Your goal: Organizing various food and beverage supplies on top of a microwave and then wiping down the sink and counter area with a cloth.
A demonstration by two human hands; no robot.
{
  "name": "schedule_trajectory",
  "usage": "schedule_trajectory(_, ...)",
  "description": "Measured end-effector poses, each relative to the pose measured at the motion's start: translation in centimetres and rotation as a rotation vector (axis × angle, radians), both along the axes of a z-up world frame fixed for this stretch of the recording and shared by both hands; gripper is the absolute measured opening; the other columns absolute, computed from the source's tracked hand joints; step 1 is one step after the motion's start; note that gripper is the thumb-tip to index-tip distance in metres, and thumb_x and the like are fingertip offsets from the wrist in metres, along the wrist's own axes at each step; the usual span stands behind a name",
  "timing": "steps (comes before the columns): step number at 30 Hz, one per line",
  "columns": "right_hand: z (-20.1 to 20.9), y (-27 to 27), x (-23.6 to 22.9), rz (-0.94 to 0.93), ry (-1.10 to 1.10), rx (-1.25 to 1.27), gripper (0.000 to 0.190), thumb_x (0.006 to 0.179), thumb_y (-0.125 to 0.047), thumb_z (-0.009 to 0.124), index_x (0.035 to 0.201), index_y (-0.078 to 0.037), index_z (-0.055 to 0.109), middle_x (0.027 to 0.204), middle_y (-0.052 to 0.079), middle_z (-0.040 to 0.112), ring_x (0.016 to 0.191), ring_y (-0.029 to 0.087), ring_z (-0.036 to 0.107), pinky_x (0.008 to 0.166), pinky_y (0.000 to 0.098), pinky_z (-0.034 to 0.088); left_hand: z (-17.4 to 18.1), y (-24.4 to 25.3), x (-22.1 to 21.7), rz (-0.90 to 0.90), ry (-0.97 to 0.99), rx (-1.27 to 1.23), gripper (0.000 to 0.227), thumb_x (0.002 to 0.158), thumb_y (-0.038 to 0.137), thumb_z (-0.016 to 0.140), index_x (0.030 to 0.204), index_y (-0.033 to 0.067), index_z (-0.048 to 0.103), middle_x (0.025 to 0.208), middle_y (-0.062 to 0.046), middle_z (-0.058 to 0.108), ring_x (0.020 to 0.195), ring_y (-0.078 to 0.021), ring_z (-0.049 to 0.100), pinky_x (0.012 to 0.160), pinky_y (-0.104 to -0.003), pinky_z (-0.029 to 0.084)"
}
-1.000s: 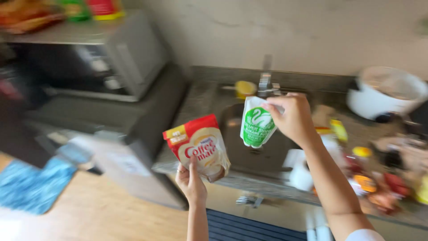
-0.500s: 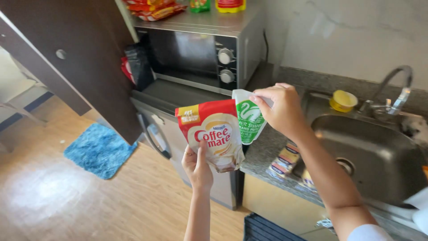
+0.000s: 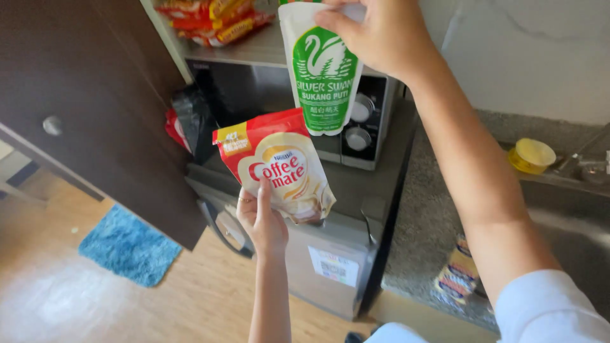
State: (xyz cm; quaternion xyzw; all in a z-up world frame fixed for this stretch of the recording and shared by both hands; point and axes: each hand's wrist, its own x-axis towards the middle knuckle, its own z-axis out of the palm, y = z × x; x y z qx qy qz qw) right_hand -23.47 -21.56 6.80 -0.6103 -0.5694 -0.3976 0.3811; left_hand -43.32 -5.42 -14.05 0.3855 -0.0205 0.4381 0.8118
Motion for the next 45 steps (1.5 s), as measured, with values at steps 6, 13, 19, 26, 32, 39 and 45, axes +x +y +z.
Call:
schedule_trajectory(6,3.0,6.5,6.8,-0.281,0.347,-0.087,0.032,0.102,-0.03,0.077,0.112,0.0,0.074,0.091,0.011,0.08,0.068,0.018,0.079,0.052,0.0271,0.064,1.2,5.0,4.9,-0.018,0.007,0.001,0.019,0.099,0.009,0.065,0.112,-0.0055,0.065,0.105,-0.014,0.072,0.091,-0.0148,0.068,0.081,-0.025,0.055)
schedule_trajectory(13,4.3,14.8,17.0,-0.377,0.471,-0.11,0.037,0.101,-0.037,0.072,0.116,-0.003,0.073,0.095,0.009,0.079,0.072,0.018,0.077,0.058,0.0293,0.062,-3.2,12.9,8.3,-0.21,0.049,-0.062,0.019,0.097,0.007,0.066,0.111,-0.0066,0.064,0.103,-0.018,0.073,0.087,-0.0195,0.069,0.079,-0.028,0.056)
schedule_trajectory(19,4.5,19.0,22.8,-0.469,0.459,-0.205,0.031,0.099,-0.031,0.074,0.119,-0.006,0.074,0.102,0.005,0.076,0.075,0.016,0.068,0.066,0.0303,0.058,-5.4,18.6,11.2,-0.355,0.221,-0.037,0.023,0.095,0.004,0.066,0.114,-0.0081,0.064,0.101,-0.022,0.075,0.082,-0.0211,0.071,0.072,-0.029,0.057)
schedule_trajectory(26,6.2,21.1,24.5,-0.511,0.489,-0.28,0.023,0.093,-0.013,0.077,0.113,-0.002,0.077,0.085,0.006,0.073,0.06,0.013,0.059,0.051,0.0272,0.05,-4.6,21.4,14.1,-0.532,0.184,-0.021,0.021,0.094,0.004,0.067,0.111,-0.0087,0.065,0.103,-0.024,0.076,0.085,-0.0221,0.072,0.075,-0.032,0.059)
schedule_trajectory(32,5.8,20.7,23.7,-0.418,0.501,-0.252,0.024,0.092,-0.008,0.078,0.113,0.001,0.073,0.091,0.008,0.071,0.062,0.013,0.059,0.048,0.0256,0.05,-2.4,20.0,16.0,-0.596,0.174,-0.033,0.023,0.094,0.005,0.067,0.112,-0.0094,0.064,0.103,-0.023,0.076,0.087,-0.0219,0.073,0.075,-0.031,0.06)
schedule_trajectory(39,4.0,14.5,10.9,-0.312,0.157,-0.001,0.021,0.107,-0.001,0.066,0.125,0.01,0.066,0.106,0.015,0.069,0.089,0.019,0.063,0.083,0.0301,0.053,1.3,17.4,17.5,-0.614,0.095,0.0,0.025,0.094,0.007,0.068,0.115,-0.0067,0.064,0.108,-0.021,0.074,0.091,-0.0206,0.072,0.079,-0.03,0.059)
schedule_trajectory(45,-5.9,7.0,4.5,0.257,0.94,-0.101,0.106,0.079,-0.071,0.067,0.159,-0.012,0.03,0.153,0.006,0.05,0.137,0.017,0.052,0.11,0.039,0.044,7.9,12.6,20.4,-0.451,0.008,-0.016,0.031,0.097,0.014,0.07,0.122,-0.003,0.064,0.105,-0.017,0.075,0.092,-0.0204,0.073,0.082,-0.04,0.062)
